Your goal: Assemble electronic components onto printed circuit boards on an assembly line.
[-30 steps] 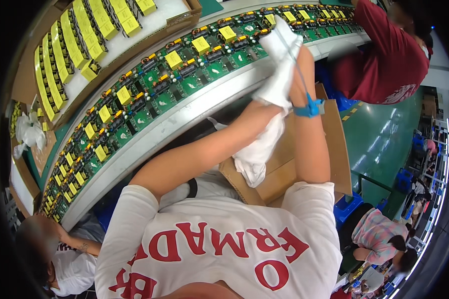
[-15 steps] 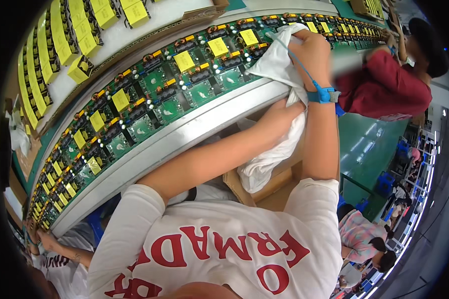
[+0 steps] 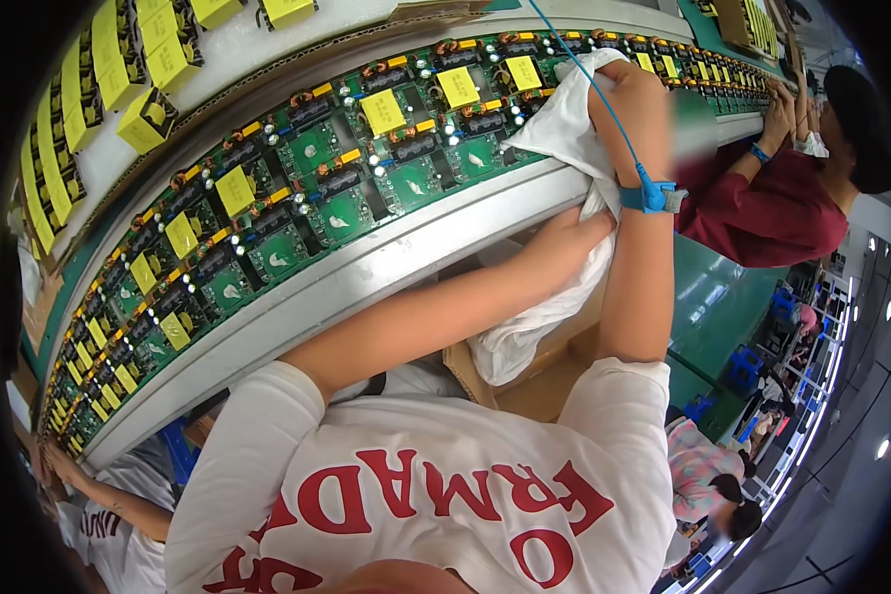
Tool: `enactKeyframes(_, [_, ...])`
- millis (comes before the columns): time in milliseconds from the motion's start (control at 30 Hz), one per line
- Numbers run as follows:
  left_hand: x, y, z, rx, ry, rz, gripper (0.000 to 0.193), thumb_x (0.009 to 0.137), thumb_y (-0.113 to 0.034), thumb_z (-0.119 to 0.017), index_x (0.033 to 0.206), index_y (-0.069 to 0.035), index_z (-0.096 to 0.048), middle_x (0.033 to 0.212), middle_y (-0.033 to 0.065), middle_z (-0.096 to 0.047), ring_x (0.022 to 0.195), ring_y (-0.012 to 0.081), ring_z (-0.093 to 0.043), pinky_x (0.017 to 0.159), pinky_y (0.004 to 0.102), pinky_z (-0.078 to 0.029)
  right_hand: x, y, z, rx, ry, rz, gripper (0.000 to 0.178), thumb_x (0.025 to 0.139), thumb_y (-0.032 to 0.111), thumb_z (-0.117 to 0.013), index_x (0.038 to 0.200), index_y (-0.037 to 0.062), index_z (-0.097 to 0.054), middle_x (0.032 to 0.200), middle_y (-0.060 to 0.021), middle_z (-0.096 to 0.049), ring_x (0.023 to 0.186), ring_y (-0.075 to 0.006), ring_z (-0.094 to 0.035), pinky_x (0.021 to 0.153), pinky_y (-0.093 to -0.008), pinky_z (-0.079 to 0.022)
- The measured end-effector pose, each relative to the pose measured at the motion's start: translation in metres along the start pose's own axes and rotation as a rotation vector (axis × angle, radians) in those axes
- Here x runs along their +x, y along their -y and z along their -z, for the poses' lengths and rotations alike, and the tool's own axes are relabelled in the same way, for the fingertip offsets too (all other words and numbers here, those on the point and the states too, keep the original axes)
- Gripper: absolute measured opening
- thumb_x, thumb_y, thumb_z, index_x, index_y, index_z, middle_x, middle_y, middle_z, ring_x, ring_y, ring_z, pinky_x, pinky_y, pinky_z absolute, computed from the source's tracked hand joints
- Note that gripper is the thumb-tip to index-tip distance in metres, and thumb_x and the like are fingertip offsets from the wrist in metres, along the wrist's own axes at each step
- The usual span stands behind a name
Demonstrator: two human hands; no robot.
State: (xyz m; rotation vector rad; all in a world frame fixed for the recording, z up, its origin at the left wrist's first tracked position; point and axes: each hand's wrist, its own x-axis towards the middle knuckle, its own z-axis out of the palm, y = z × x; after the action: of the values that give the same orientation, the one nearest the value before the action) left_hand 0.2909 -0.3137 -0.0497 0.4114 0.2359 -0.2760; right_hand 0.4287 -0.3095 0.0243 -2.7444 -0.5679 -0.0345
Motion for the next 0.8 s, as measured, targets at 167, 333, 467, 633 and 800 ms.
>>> enactKeyframes(167, [0.001,-0.002,0.005,0.054,0.040,0.062,0.036,0.098,-0.028,-0.054,0.118,0.002,-0.058,0.106,0.0050,-0.064,0.094,0.0114,-0.056,0.084,0.0290,-0.046,-0.001,0.004,-0.001,0.025,-0.027,0.016,0.027,0.080,0.019,-0.068,0.094,-0.0043,-0.073,0.071,-0.0194,-0.068,0.061,-0.0304,-0.066,0.060,-0.0351,-0.051])
enactKeyframes(333, [0.002,0.002,0.004,0.027,0.041,0.014,0.036,0.098,-0.028,-0.054,0.118,0.002,-0.059,0.105,0.0052,-0.065,0.093,0.0114,-0.057,0.084,0.0286,-0.046,-0.001,0.003,0.000,0.024,-0.015,-0.037,0.028,0.080,0.018,-0.067,0.096,-0.0047,-0.072,0.071,-0.0190,-0.069,0.061,-0.0276,-0.067,0.060,-0.0350,-0.051])
enactKeyframes(467, [0.003,0.004,0.001,-0.070,0.053,-0.022,0.037,0.098,-0.028,-0.055,0.120,0.002,-0.058,0.104,0.0051,-0.065,0.093,0.0113,-0.057,0.084,0.0285,-0.046,0.000,-0.007,0.001,0.076,-0.050,-0.023,0.027,0.080,0.017,-0.068,0.097,-0.0049,-0.072,0.070,-0.0176,-0.069,0.061,-0.0222,-0.067,0.058,-0.0334,-0.050])
enactKeyframes(633, [-0.006,-0.006,-0.001,-0.038,0.039,0.046,0.038,0.098,-0.027,-0.056,0.122,0.002,-0.057,0.106,0.0054,-0.065,0.095,0.0117,-0.058,0.085,0.0290,-0.046,-0.005,-0.005,0.014,0.195,-0.027,-0.188,0.025,0.084,0.014,-0.069,0.100,-0.0060,-0.070,0.077,-0.0036,-0.068,0.066,-0.0106,-0.060,0.060,-0.0260,-0.046])
enactKeyframes(800, [-0.008,-0.010,-0.003,-0.055,0.016,0.043,0.039,0.095,-0.022,-0.055,0.123,0.005,-0.057,0.105,0.0093,-0.065,0.094,0.0146,-0.058,0.084,0.0310,-0.047,-0.001,-0.020,0.014,0.411,-0.009,-0.207,0.024,0.085,0.011,-0.069,0.104,-0.0039,-0.069,0.086,-0.0053,-0.070,0.073,-0.0114,-0.063,0.065,-0.0249,-0.048])
